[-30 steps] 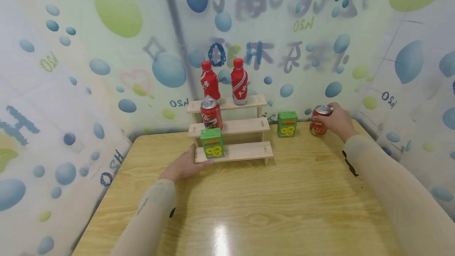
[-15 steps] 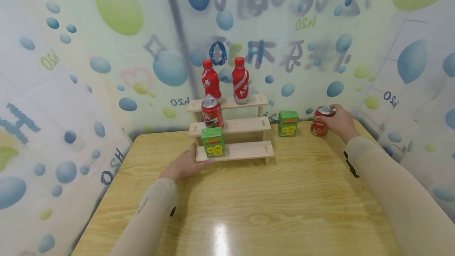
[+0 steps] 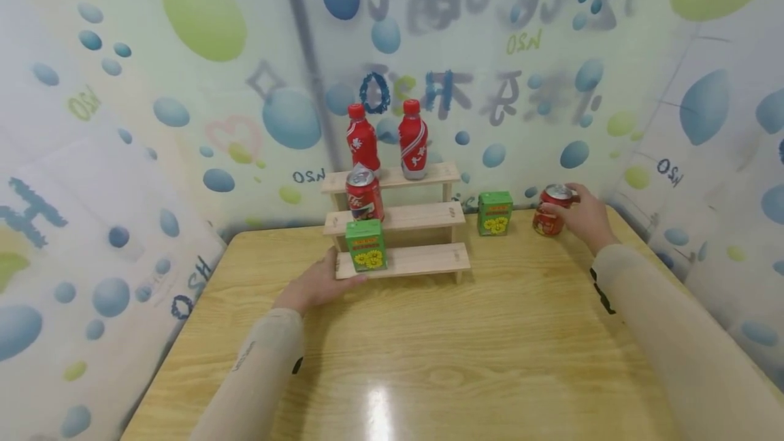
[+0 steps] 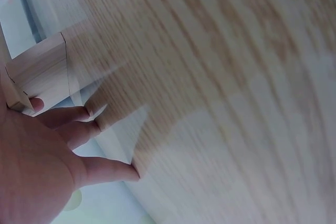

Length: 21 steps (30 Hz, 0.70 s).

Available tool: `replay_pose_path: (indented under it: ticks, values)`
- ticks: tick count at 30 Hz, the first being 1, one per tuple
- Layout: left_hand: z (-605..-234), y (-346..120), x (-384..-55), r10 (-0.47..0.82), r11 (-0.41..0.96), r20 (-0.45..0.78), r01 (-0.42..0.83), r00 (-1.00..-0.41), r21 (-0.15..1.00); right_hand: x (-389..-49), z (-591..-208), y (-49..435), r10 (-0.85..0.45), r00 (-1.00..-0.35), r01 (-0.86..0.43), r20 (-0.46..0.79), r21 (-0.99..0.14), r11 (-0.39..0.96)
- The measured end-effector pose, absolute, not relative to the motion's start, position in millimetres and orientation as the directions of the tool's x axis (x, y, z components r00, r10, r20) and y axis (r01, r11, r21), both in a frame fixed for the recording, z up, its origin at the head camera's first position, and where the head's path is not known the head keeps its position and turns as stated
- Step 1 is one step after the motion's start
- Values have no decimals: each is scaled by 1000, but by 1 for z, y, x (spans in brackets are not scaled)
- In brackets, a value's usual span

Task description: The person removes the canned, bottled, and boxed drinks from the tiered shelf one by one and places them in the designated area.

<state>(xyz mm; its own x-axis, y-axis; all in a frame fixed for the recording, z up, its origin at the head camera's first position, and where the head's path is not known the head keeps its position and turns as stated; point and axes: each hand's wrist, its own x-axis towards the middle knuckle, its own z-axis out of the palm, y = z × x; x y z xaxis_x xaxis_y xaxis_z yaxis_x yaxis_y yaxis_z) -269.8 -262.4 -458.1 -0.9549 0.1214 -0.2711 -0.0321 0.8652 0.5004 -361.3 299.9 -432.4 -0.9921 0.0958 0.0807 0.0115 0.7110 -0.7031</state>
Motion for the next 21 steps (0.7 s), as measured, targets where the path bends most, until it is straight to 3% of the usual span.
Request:
replay_pose_path:
  ticks: [5, 10, 21]
  values:
    - [-459, -261, -271, 114, 867, -280, -42, -953, 496, -364, -424, 302, 76, -994, 6, 81, -641, 768]
    - [-456, -260, -272, 116, 862, -276, -41, -954, 505, -373, -388, 292, 45, -990, -48, 136, -611, 790]
    - [-460, -261, -270, 110, 861, -279, -49, -954, 506, -385, -285, 196, -81, -973, -210, 216, -685, 698]
